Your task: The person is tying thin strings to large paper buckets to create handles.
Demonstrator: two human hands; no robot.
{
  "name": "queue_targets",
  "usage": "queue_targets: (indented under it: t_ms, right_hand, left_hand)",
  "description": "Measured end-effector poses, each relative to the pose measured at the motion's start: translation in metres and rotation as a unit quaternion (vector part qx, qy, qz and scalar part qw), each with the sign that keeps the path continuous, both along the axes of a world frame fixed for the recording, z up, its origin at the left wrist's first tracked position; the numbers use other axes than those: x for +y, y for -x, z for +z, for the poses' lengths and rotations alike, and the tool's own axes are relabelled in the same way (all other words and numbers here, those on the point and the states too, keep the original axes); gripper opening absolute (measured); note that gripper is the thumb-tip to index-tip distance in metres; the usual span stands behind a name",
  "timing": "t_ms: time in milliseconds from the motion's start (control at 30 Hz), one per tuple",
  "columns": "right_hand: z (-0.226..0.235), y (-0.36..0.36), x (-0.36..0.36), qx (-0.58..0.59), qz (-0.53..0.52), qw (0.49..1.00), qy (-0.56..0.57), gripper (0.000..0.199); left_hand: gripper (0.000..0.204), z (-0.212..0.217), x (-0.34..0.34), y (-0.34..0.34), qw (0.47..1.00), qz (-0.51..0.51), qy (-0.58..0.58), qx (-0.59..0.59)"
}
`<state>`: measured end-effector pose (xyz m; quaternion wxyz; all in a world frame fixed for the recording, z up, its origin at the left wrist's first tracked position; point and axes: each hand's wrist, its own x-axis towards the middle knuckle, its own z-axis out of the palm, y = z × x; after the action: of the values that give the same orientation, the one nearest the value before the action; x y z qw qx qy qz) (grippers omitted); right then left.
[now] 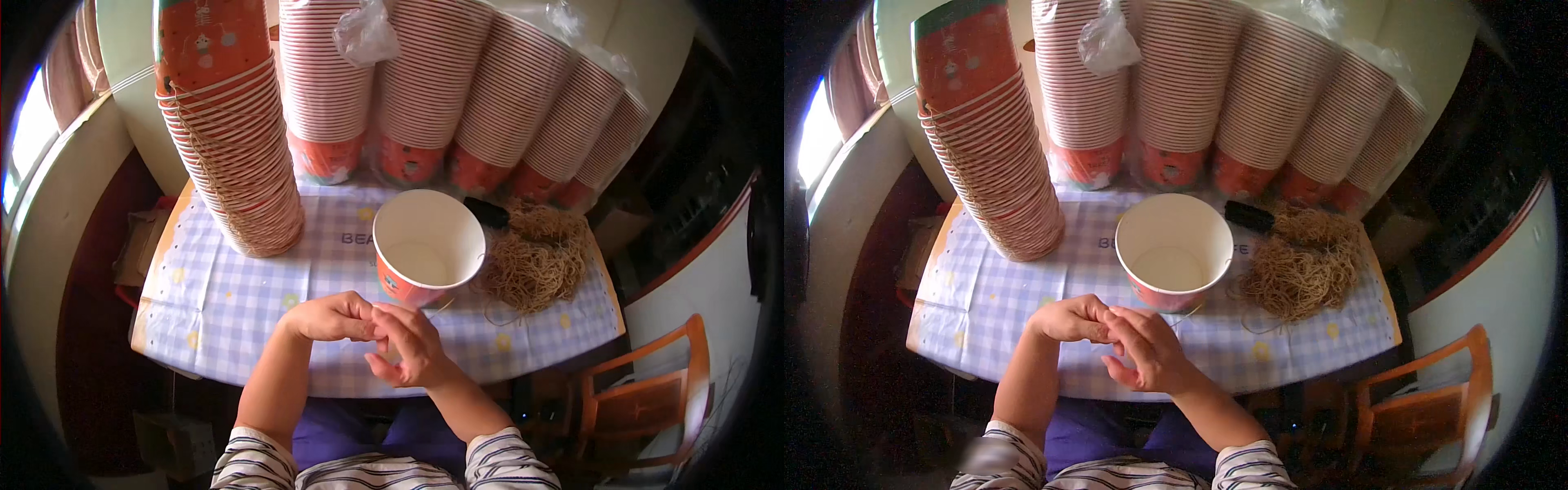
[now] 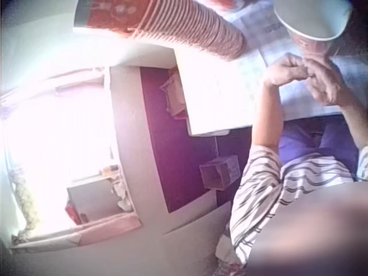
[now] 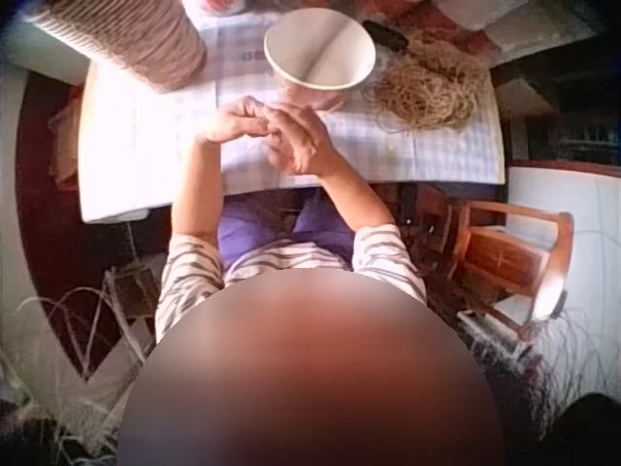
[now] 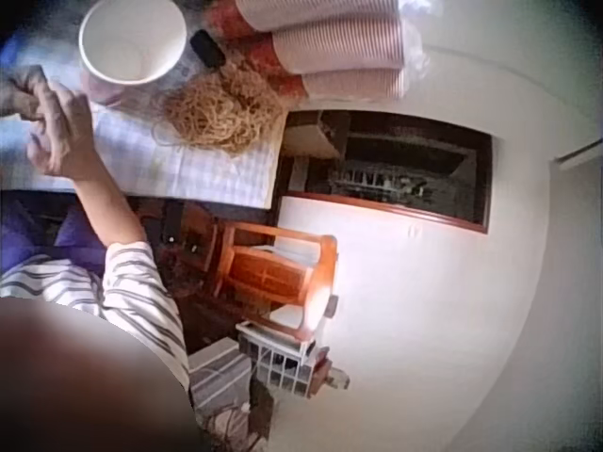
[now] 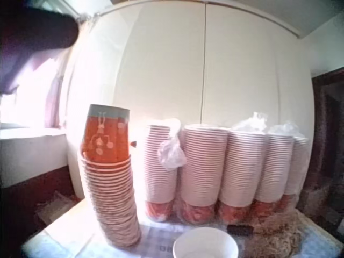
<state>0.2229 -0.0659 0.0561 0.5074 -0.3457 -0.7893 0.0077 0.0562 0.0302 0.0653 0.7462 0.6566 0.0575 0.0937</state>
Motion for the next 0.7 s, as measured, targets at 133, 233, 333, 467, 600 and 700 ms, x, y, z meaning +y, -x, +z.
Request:
queue_targets:
  t_ms: [133,233,333,467,600,700]
  right_hand:
    - [0.001,-0.006,-0.004,0.13,0.007,0.964,0.231,0.053]
    - [-0.001,-0.013,0.003,0.115,0.004,0.975,0.188,0.02]
    - [-0.009,-0.021,0.002,0.126,-0.017,0.975,0.181,0.008]
    - [-0.015,-0.035,0.0,0.284,0.019,0.945,0.162,0.009]
    - [-0.019,-0.042,0.001,0.341,0.037,0.928,0.144,0.009]
    - [-0.014,-0.045,0.002,0.261,0.041,0.952,0.154,0.007]
  left_hand:
    - [0.022,0.003,-0.003,-0.002,0.998,0.037,0.019,0.055]
    - [0.024,0.004,0.0,0.0,0.994,0.097,0.015,0.047]
    - [0.03,0.008,0.002,0.005,0.989,0.132,0.046,0.051]
    - [0.034,0.0,0.007,0.006,0.978,0.195,0.072,0.033]
    - [0.034,-0.001,0.01,0.004,0.973,0.195,0.119,0.027]
    - [0.035,-0.002,0.007,0.002,0.979,0.173,0.106,0.028]
